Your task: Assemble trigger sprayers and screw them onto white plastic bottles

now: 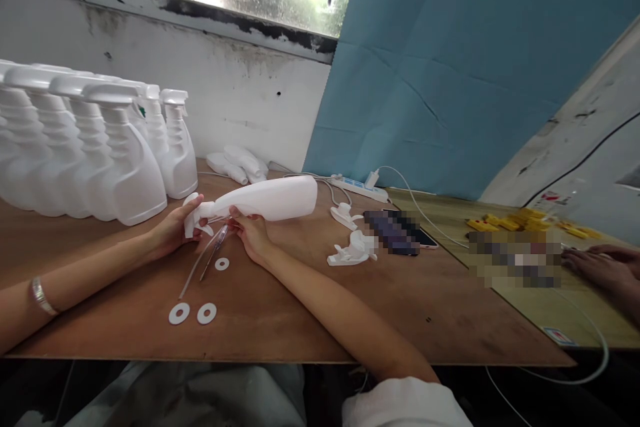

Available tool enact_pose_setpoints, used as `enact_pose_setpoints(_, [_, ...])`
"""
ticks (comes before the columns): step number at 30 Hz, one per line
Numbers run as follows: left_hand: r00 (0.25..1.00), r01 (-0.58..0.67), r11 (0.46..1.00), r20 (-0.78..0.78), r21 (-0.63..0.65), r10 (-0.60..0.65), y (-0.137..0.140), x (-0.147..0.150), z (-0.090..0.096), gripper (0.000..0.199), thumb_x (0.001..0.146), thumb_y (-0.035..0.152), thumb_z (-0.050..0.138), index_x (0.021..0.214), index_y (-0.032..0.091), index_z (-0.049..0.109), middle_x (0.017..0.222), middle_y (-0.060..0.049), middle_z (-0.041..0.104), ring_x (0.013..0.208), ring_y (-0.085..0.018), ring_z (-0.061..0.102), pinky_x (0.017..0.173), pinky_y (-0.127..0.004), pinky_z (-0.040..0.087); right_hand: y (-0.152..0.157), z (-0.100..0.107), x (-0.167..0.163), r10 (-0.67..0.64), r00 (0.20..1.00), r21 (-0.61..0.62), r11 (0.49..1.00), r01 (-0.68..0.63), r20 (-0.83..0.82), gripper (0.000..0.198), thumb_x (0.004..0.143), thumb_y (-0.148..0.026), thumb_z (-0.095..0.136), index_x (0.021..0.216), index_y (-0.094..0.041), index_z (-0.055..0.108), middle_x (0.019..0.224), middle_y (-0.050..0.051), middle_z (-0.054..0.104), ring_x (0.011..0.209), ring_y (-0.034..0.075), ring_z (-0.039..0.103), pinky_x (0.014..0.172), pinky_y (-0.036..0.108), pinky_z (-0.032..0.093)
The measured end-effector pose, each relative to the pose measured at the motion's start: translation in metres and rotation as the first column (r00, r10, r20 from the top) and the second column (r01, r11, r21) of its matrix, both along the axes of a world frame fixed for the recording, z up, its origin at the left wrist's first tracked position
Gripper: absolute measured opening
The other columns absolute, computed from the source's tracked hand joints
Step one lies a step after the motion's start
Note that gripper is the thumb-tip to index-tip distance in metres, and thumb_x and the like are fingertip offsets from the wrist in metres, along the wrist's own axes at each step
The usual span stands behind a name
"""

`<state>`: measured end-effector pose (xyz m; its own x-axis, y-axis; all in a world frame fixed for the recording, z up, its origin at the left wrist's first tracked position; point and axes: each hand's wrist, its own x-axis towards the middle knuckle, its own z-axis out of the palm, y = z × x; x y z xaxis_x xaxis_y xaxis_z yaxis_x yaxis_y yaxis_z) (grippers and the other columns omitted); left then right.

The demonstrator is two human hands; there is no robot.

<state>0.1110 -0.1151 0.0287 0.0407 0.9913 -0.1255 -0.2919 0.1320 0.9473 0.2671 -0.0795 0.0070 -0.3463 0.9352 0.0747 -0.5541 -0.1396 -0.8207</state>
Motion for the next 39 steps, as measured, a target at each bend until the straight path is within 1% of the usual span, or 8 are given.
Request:
enact_pose_setpoints(6, [1.000, 0.020, 0.999, -0.024, 0.034, -0.020, -0.0016, -0.0005, -0.0011, 0.029, 0.059, 0.029, 0.075, 0.079, 0.014, 0.060, 0.054, 0.004, 0.045, 0.041, -0.005, 0.039, 0.039, -0.018, 0.032, -0.0012, 0.0012, 0.0004, -0.007, 1.000, -0.016, 1.000, 0.007, -0.004, 0.030, 0.051, -0.031, 0.079, 0.067, -0.013, 0.061, 0.059, -0.001, 0.061, 0.058, 0.010, 0.055, 0.061, 0.024, 0.042])
enact_pose_setpoints(11, [1.000, 0.019, 1.000, -0.009, 0.020, -0.019, -0.0008, 0.0001, -0.0009, 0.036, 0.066, 0.048, 0.067, 0.074, 0.014, 0.058, 0.053, 0.003, 0.043, 0.039, -0.005, 0.037, 0.038, -0.019, 0.033, -0.0013, 0.0012, 0.0003, -0.006, 1.000, -0.014, 1.000, 0.006, 0.001, 0.029, 0.051, -0.031, 0.079, 0.066, -0.014, 0.061, 0.058, -0.001, 0.060, 0.058, 0.009, 0.055, 0.060, 0.024, 0.042])
enact_pose_setpoints(13, [1.000, 0.010, 1.000, -0.019, 0.014, -0.010, 0.0002, -0.0002, -0.0016, 0.037, 0.066, 0.047, 0.067, 0.078, 0.014, 0.058, 0.054, 0.004, 0.043, 0.039, -0.005, 0.036, 0.038, -0.018, 0.033, -0.0008, 0.0008, 0.0002, -0.007, 1.000, -0.015, 1.000, 0.007, -0.001, 0.029, 0.051, -0.031, 0.079, 0.065, -0.014, 0.061, 0.058, -0.002, 0.060, 0.057, 0.009, 0.055, 0.060, 0.024, 0.042])
enact_pose_setpoints(19, [0.998, 0.045, 0.997, 0.040, 0.060, -0.047, -0.0006, 0.0015, -0.0052, 0.036, 0.059, 0.025, 0.077, 0.087, 0.012, 0.059, 0.059, 0.003, 0.046, 0.045, -0.004, 0.040, 0.041, -0.015, 0.035, 0.0006, 0.0002, 0.0002, -0.016, 1.000, -0.029, 0.999, 0.015, -0.024, 0.030, 0.051, -0.030, 0.080, 0.066, -0.014, 0.060, 0.058, -0.002, 0.060, 0.056, 0.009, 0.055, 0.058, 0.023, 0.042])
enact_pose_setpoints(25, [0.986, 0.059, 0.998, 0.153, 0.033, -0.063, -0.0010, 0.0045, -0.0048, 0.034, 0.070, 0.043, 0.065, 0.086, 0.013, 0.058, 0.055, 0.004, 0.042, 0.041, -0.004, 0.036, 0.039, -0.016, 0.034, 0.0007, 0.0002, 0.0000, -0.009, 0.999, -0.018, 1.000, 0.009, -0.033, 0.030, 0.051, -0.032, 0.080, 0.066, -0.014, 0.061, 0.056, -0.002, 0.059, 0.057, 0.009, 0.055, 0.058, 0.022, 0.043])
enact_pose_setpoints(31, [0.993, 0.060, 0.996, 0.094, 0.068, -0.066, -0.0013, 0.0035, -0.0055, 0.034, 0.063, 0.024, 0.074, 0.091, 0.013, 0.059, 0.059, 0.003, 0.045, 0.045, -0.004, 0.040, 0.042, -0.016, 0.036, 0.0004, 0.0002, 0.0003, -0.015, 0.999, -0.026, 1.000, 0.014, -0.035, 0.031, 0.050, -0.032, 0.080, 0.065, -0.014, 0.060, 0.057, -0.003, 0.060, 0.056, 0.009, 0.055, 0.059, 0.023, 0.042])
enact_pose_setpoints(36, [0.993, 0.057, 0.998, 0.104, 0.025, -0.059, -0.0007, 0.0041, -0.0041, 0.033, 0.070, 0.043, 0.065, 0.084, 0.014, 0.058, 0.055, 0.004, 0.041, 0.041, -0.004, 0.035, 0.039, -0.017, 0.034, 0.0000, 0.0005, 0.0005, 0.000, 1.000, -0.016, 1.000, 0.000, -0.013, 0.031, 0.052, -0.033, 0.079, 0.066, -0.013, 0.060, 0.056, -0.002, 0.059, 0.058, 0.009, 0.055, 0.060, 0.023, 0.042])
enact_pose_setpoints(39, [0.996, 0.043, 0.999, 0.075, 0.009, -0.044, 0.0000, 0.0034, -0.0048, 0.031, 0.068, 0.040, 0.068, 0.080, 0.014, 0.057, 0.054, 0.005, 0.042, 0.040, -0.004, 0.036, 0.038, -0.016, 0.033, 0.0001, 0.0004, 0.0007, 0.000, 1.000, -0.015, 1.000, 0.000, -0.009, 0.030, 0.052, -0.032, 0.079, 0.066, -0.013, 0.060, 0.057, -0.002, 0.059, 0.058, 0.009, 0.055, 0.061, 0.024, 0.042])
